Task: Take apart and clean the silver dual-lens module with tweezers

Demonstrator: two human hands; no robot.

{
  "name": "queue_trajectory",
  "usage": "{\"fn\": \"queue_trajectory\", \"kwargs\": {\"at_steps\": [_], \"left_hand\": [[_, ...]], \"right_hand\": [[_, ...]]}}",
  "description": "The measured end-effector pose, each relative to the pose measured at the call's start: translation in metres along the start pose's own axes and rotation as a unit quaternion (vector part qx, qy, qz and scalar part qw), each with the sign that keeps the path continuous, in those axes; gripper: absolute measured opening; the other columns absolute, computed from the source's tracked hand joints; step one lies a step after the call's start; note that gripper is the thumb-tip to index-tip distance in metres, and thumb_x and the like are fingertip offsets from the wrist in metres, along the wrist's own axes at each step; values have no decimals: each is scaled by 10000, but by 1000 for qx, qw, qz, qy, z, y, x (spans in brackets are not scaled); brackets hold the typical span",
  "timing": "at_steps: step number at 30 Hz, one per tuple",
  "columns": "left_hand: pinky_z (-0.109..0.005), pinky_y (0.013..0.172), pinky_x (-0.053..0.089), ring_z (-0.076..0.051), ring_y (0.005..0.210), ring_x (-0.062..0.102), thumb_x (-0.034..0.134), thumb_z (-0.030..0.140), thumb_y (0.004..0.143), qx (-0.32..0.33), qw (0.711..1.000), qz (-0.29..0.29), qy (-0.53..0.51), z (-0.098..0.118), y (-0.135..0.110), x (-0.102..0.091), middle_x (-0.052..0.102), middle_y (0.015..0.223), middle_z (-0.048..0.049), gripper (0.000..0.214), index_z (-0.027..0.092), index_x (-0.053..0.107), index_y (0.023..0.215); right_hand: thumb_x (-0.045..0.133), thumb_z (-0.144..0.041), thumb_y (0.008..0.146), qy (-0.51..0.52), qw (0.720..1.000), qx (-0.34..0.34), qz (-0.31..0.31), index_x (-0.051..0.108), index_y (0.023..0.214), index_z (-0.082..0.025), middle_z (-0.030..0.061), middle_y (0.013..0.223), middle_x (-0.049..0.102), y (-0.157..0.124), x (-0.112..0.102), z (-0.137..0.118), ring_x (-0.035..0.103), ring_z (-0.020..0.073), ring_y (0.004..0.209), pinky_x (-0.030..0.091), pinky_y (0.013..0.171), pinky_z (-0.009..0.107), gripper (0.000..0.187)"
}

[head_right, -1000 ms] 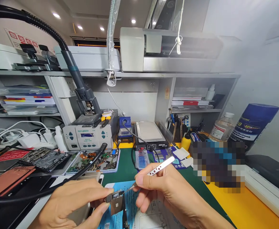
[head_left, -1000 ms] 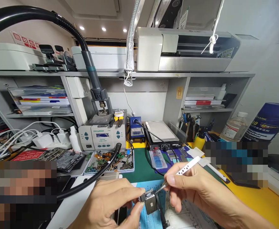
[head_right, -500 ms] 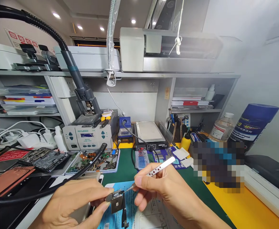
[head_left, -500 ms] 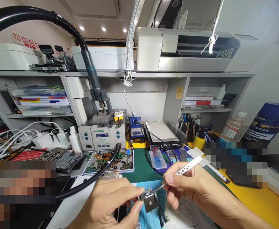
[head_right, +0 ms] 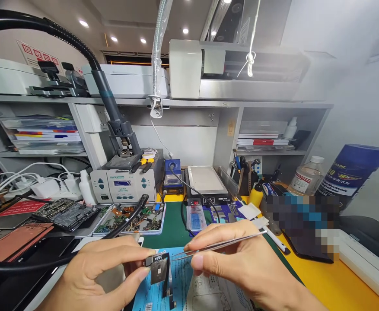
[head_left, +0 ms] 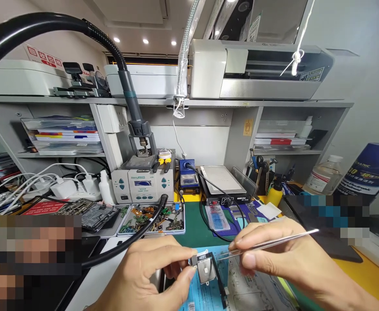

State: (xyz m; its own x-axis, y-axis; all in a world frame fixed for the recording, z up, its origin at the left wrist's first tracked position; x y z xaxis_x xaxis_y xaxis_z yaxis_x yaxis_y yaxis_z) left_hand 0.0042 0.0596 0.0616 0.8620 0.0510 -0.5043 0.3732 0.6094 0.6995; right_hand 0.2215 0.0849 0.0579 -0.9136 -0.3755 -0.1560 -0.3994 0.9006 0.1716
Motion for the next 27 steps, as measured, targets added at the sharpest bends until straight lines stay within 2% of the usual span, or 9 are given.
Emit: {"fn": "queue_trajectory", "kwargs": {"at_steps": [5,8,12,17,23,27], "left_hand": [[-188,558,544,-112,564,653,682,33,764,0,1000,17,9,1,0,-3,709,669,2,273,173,769,982],[-193,563,549,-110,548,643,666,31,776,-3,1000,1,0,0,1,-1,694,640,5,256,170,772,963],[-197,594,563,-108,552,645,689,49,762,-2,1000,11,8,-1,2,-2,701,648,16,278,206,777,974],[-199,549,542,-112,548,639,663,36,781,-5,1000,-1,-8,0,2,-1,697,647,10,286,205,774,983],[-207,550,537,-115,546,632,660,30,785,-1,1000,-5,-14,1,-1,-2,690,638,-3,247,161,772,962],[-211,553,530,-118,558,628,653,37,797,0,1000,-4,-1,1,-1,-2,689,644,-20,200,120,770,937]], "right_hand": [[843,-185,764,-40,999,-34,0,836,910,-344,26,945,809,-1,-4,-1,724,219,881,580,744,278,216],[844,-168,760,-49,997,-55,-16,836,901,-339,32,942,812,-1,-4,-2,733,238,890,592,772,312,222],[836,-169,772,-61,996,-59,-14,833,922,-336,33,950,811,-1,-5,-3,737,229,865,597,754,301,225],[836,-172,774,-70,995,-67,-15,833,920,-336,36,955,810,-1,-3,-4,735,243,908,599,783,314,220],[797,-242,820,-2,1000,-7,-12,838,871,-288,36,825,791,-1,2,8,718,179,670,575,591,258,80],[798,-249,818,21,1000,15,-15,830,872,-260,30,762,784,-1,3,11,705,174,653,559,604,263,64]]}}
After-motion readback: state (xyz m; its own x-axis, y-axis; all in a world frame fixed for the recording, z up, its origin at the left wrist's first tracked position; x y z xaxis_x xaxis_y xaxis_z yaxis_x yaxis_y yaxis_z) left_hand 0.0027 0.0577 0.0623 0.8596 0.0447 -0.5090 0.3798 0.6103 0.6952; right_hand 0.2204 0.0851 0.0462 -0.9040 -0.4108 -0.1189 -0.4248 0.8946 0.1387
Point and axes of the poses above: each hand's wrist, its own y-axis towards the middle knuckle, its own x-axis out of the palm, z = x × y, the point moved 6 cm from there along y, towards the middle knuckle
